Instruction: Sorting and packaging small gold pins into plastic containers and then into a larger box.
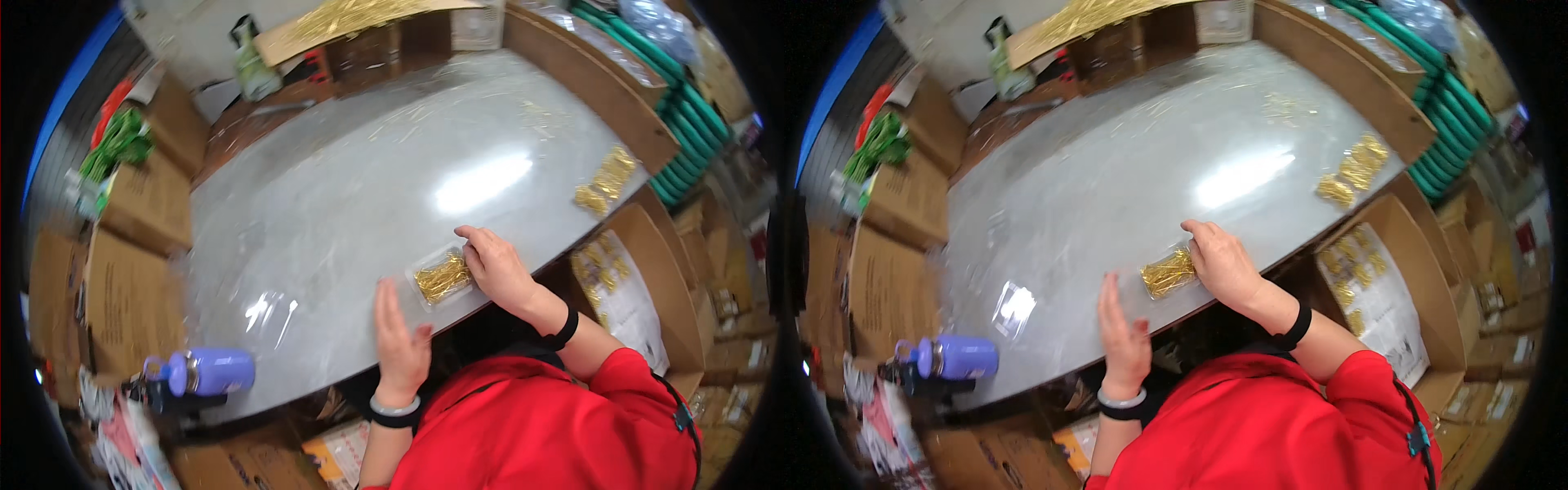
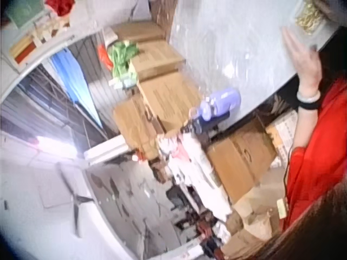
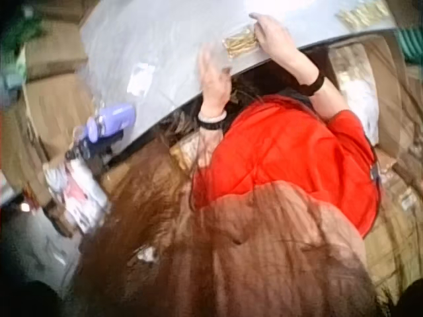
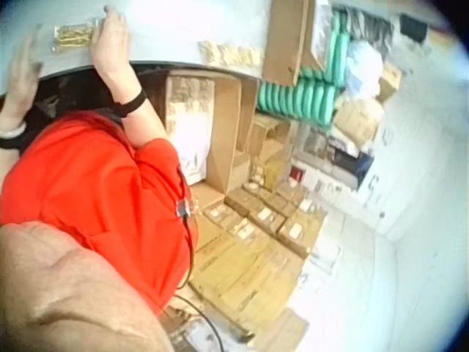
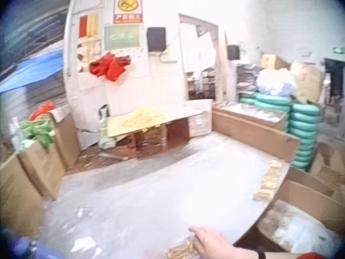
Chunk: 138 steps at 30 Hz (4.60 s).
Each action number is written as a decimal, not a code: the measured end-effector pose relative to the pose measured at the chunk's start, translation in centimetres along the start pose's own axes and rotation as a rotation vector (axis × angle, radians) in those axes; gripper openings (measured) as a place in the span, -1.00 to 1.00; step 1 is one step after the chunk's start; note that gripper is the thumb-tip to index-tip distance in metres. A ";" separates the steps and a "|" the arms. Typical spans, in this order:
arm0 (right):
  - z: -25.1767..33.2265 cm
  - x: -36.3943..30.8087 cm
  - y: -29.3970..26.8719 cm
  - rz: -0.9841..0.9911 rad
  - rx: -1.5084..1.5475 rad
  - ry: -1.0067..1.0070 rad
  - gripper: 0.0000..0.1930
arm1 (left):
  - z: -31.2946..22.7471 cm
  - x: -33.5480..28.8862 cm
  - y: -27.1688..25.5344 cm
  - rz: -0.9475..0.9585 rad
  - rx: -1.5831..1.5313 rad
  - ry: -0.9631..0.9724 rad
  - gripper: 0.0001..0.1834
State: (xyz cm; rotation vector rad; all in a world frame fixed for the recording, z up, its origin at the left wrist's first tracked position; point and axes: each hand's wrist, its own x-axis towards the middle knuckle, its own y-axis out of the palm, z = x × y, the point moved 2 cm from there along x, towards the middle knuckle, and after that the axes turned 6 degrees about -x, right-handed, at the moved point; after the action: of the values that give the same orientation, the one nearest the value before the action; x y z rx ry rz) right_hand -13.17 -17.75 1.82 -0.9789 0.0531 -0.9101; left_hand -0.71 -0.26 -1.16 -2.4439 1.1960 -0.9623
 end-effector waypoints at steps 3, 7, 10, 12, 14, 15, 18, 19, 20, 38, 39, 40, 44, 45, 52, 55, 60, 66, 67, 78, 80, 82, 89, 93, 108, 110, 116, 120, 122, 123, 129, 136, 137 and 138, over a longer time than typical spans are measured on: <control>-4.1 -1.4 -2.7 -0.168 -0.045 0.152 -0.67 | -0.5 0.0 -0.3 -0.014 -0.029 -0.010 -0.15; -7.8 -3.4 -8.2 -0.319 0.088 0.550 -0.67 | -1.0 0.3 -0.1 0.009 -0.047 -0.020 -0.18; -11.8 -5.2 -9.8 -0.493 0.102 0.598 -0.67 | -1.2 0.3 0.1 0.017 -0.036 -0.008 -0.19; -12.6 -5.6 -9.8 -0.543 0.151 0.609 -0.67 | -1.2 0.3 0.1 0.021 -0.013 -0.005 -0.20; -12.5 -5.5 -9.5 -0.564 0.207 0.601 -0.66 | -1.0 0.3 0.0 0.049 0.008 -0.022 -0.19; -12.5 -5.6 -9.3 -0.590 0.265 0.597 -0.67 | -0.8 0.2 0.0 0.061 0.018 -0.033 -0.19; -13.3 -6.3 -9.2 -0.679 0.254 0.550 -0.70 | -1.0 0.2 -0.2 0.056 0.022 -0.048 -0.20; -14.8 -6.9 -9.5 -0.715 0.125 0.514 -0.71 | -1.1 0.2 -0.2 0.058 0.030 -0.051 -0.21; -15.9 -7.6 -10.0 -0.747 -0.005 0.477 -0.72 | -1.2 0.3 -0.2 0.060 0.038 -0.053 -0.21; -17.3 -2.3 -14.6 -0.114 0.431 0.855 -0.76 | -1.5 0.3 0.2 0.031 0.161 -0.011 -0.32; -17.1 -2.3 -14.8 -0.081 0.420 0.864 -0.77 | -1.5 0.2 0.3 0.032 0.163 -0.010 -0.32; -17.2 -2.2 -14.9 -0.059 0.437 0.856 -0.75 | -1.5 0.2 0.3 0.041 0.155 -0.023 -0.32; -17.7 -2.2 -15.1 0.018 0.517 0.882 -0.68 | -1.3 -0.1 0.3 0.075 0.142 -0.048 -0.31; -17.7 -2.0 -15.4 0.037 0.542 0.896 -0.66 | -1.3 -0.1 0.3 0.075 0.146 -0.047 -0.32; -17.7 -1.0 -15.6 0.241 0.644 0.930 -0.77 | -1.2 -0.1 0.3 0.076 0.158 -0.060 -0.31; -17.4 -1.3 -15.7 0.217 0.698 0.927 -0.76 | -1.3 -0.2 0.4 0.076 0.179 -0.051 -0.31; -16.6 -1.5 -15.1 0.206 0.613 0.907 -0.72 | -1.4 -0.1 0.6 0.076 0.236 -0.043 -0.32; -16.8 -0.8 -15.0 0.264 0.578 0.911 -0.71 | -1.3 0.0 0.8 0.083 0.276 -0.009 -0.35; -17.0 -0.9 -14.8 0.262 0.611 0.899 -0.71 | -1.1 0.0 0.8 0.079 0.282 -0.003 -0.35; -16.3 -7.6 -19.1 0.202 0.699 0.798 -0.75 | -1.2 0.0 1.0 0.106 0.326 -0.041 -0.40; -17.5 -10.9 -20.8 0.129 0.742 0.806 -0.76 | -1.2 -0.1 0.7 0.111 0.352 -0.058 -0.42; -19.6 -15.0 -23.0 0.037 0.752 0.849 -0.77 | -1.4 0.1 0.4 0.102 0.243 -0.114 -0.44; -33.1 -31.6 -23.2 -0.122 0.658 1.160 -0.77 | -1.3 2.0 -1.2 0.108 0.188 -0.206 -0.50; -37.6 -36.7 -20.1 -0.157 0.630 1.262 -0.77 | -0.7 3.5 -0.7 0.139 0.313 -0.137 -0.50; -40.1 -37.3 -15.4 -0.195 0.511 1.305 -0.68 | 0.4 2.1 -0.1 0.249 0.625 -0.020 -0.48; -41.4 -38.6 -15.8 -0.153 0.250 1.352 -0.43 | 1.1 2.4 0.2 0.234 0.571 0.014 -0.52; -36.0 -29.3 -21.7 -0.430 0.378 1.247 -0.68 | -0.2 2.8 1.4 0.190 0.437 0.013 -0.53; -29.9 -16.1 -23.9 -0.333 0.650 0.958 -0.78 | 0.0 2.4 1.0 0.182 0.425 -0.006 -0.49; -28.7 -10.9 -23.9 -0.254 0.717 0.921 -0.78 | -0.2 2.3 0.9 0.180 0.423 0.004 -0.48; -28.4 -8.7 -23.8 -0.213 0.747 0.945 -0.77 | -0.3 2.3 0.9 0.178 0.422 0.003 -0.49; -27.6 -3.2 -22.9 -0.125 0.770 1.040 -0.78 | -0.4 2.1 1.0 0.172 0.423 0.013 -0.49; -26.9 -1.6 -22.6 -0.171 0.810 1.094 -0.78 | -1.0 2.4 1.1 0.164 0.392 0.009 -0.52; -26.6 -1.4 -22.6 -0.156 0.789 1.083 -0.78 | -1.0 2.4 1.0 0.165 0.396 0.012 -0.53; -26.4 -1.3 -22.6 -0.143 0.767 1.074 -0.78 | -1.1 2.4 1.0 0.168 0.398 0.016 -0.54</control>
State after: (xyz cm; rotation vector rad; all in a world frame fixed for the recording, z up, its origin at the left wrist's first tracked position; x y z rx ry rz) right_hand -39.62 -40.35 2.44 0.2869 0.5050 -1.3591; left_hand -0.96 -2.74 0.25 -1.9984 1.0730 -1.0542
